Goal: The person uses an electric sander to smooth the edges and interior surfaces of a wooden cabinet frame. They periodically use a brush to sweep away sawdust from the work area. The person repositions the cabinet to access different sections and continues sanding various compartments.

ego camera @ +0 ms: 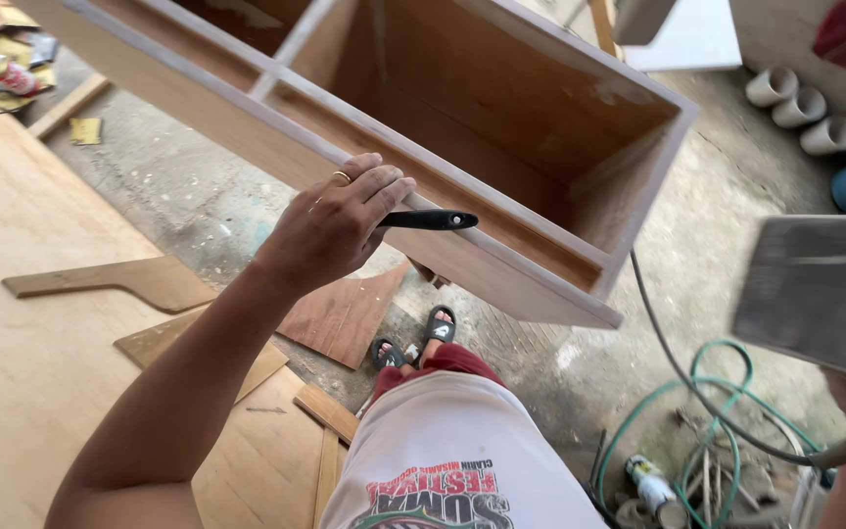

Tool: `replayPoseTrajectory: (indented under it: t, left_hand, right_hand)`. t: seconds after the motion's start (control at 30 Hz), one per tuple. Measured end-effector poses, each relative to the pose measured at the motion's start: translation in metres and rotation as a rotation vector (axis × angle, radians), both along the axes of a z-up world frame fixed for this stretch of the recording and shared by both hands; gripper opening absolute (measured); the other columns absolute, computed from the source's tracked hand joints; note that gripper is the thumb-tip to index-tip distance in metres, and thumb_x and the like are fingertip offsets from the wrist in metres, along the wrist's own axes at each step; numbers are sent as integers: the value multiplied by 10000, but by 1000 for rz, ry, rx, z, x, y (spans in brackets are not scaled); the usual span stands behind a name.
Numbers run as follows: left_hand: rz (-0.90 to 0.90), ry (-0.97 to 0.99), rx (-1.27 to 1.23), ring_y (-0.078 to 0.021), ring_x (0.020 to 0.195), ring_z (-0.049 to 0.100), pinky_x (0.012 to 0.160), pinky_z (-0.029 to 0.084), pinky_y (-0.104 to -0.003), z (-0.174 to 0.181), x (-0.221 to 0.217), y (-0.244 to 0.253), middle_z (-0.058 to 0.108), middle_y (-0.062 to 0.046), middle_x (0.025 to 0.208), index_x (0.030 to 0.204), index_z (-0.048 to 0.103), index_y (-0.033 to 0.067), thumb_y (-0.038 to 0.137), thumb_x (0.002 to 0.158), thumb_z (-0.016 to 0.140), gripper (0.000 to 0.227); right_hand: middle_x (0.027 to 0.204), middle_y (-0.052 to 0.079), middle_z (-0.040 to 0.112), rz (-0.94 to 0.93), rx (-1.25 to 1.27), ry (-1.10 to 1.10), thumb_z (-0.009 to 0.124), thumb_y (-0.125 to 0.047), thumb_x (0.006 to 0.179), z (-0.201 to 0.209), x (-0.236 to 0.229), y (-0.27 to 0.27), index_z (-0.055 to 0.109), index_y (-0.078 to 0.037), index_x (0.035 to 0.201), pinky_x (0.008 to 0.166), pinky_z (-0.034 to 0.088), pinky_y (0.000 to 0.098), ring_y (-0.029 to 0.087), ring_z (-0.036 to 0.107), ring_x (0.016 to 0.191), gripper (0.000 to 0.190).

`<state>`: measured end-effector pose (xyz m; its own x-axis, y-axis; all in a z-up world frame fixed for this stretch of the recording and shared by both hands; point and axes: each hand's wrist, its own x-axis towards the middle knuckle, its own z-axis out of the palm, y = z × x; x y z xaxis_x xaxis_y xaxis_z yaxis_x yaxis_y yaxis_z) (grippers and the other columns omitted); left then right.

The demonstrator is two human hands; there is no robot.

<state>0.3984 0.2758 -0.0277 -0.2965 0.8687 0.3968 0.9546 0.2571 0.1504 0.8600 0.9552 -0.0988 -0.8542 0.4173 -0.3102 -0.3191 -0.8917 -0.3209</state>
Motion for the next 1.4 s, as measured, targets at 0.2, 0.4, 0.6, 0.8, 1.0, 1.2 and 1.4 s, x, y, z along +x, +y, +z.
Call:
replayPoseTrajectory:
  t: [0.2, 0.4, 0.6, 0.8, 1.0, 1.2, 1.4]
  left_hand:
    - [161, -29, -47, -482, 1444, 570, 954, 627, -602, -11, -30, -30, 677, -131, 1490, 1533, 658, 118, -51, 1026, 514, 554]
    - [230, 40, -49, -487, 1483, 528, 1089, 595, -580, -17, -60, -57, 663, -203, 1520, 1558, 642, 90, -59, 1036, 528, 554]
    - [296, 48, -20, -400, 1526, 524, 968, 646, -510, -21, -114, -101, 606, -79, 1590, 1538, 656, 137, -113, 961, 488, 651]
    - [178, 103, 16, -450, 1461, 569, 1042, 619, -529, -23, -198, -144, 664, -92, 1399, 1453, 681, 126, -83, 1011, 505, 520]
    - [6, -14, -65, -451, 1452, 580, 998, 646, -555, -16, -266, -188, 665, -149, 1476, 1546, 633, 89, -86, 1043, 463, 559]
    - [-13, 32, -38, -449, 1419, 608, 974, 630, -538, -16, -294, -208, 687, -81, 1437, 1509, 659, 80, -66, 1053, 475, 513]
    - [46, 87, -33, -451, 1416, 605, 975, 625, -503, -16, -312, -227, 711, -110, 1392, 1467, 695, 79, -61, 1038, 507, 489]
  right_hand:
    - [1400, 126, 787, 364, 568, -217, 782, -330, 914, 146, -256, -269, 672, -31, 1555, 1153, 551, 409, 273, 762, 1267, 716]
    - [935, 113, 754, 695, 626, -90, 739, -281, 928, 139, -373, -310, 631, -6, 1374, 322, 510, 234, 164, 697, 564, 535]
    - [962, 140, 731, 873, 792, 27, 810, -303, 881, 147, -475, -358, 645, -71, 1332, 322, 568, 216, 158, 705, 505, 533]
    - [1138, 92, 691, 802, 986, -117, 794, -371, 749, 132, -556, -402, 666, -189, 1357, 483, 612, 261, 216, 749, 823, 648]
    - [1229, 129, 695, 816, 1005, -183, 765, -411, 759, 125, -607, -465, 628, -205, 1414, 501, 622, 285, 244, 740, 837, 700]
    - [1173, 95, 654, 856, 963, -196, 768, -391, 776, 120, -639, -488, 621, -183, 1412, 380, 574, 218, 198, 726, 810, 684]
    - [1224, 60, 602, 983, 1075, -262, 747, -451, 759, 113, -676, -493, 616, -240, 1420, 408, 561, 234, 205, 704, 827, 706]
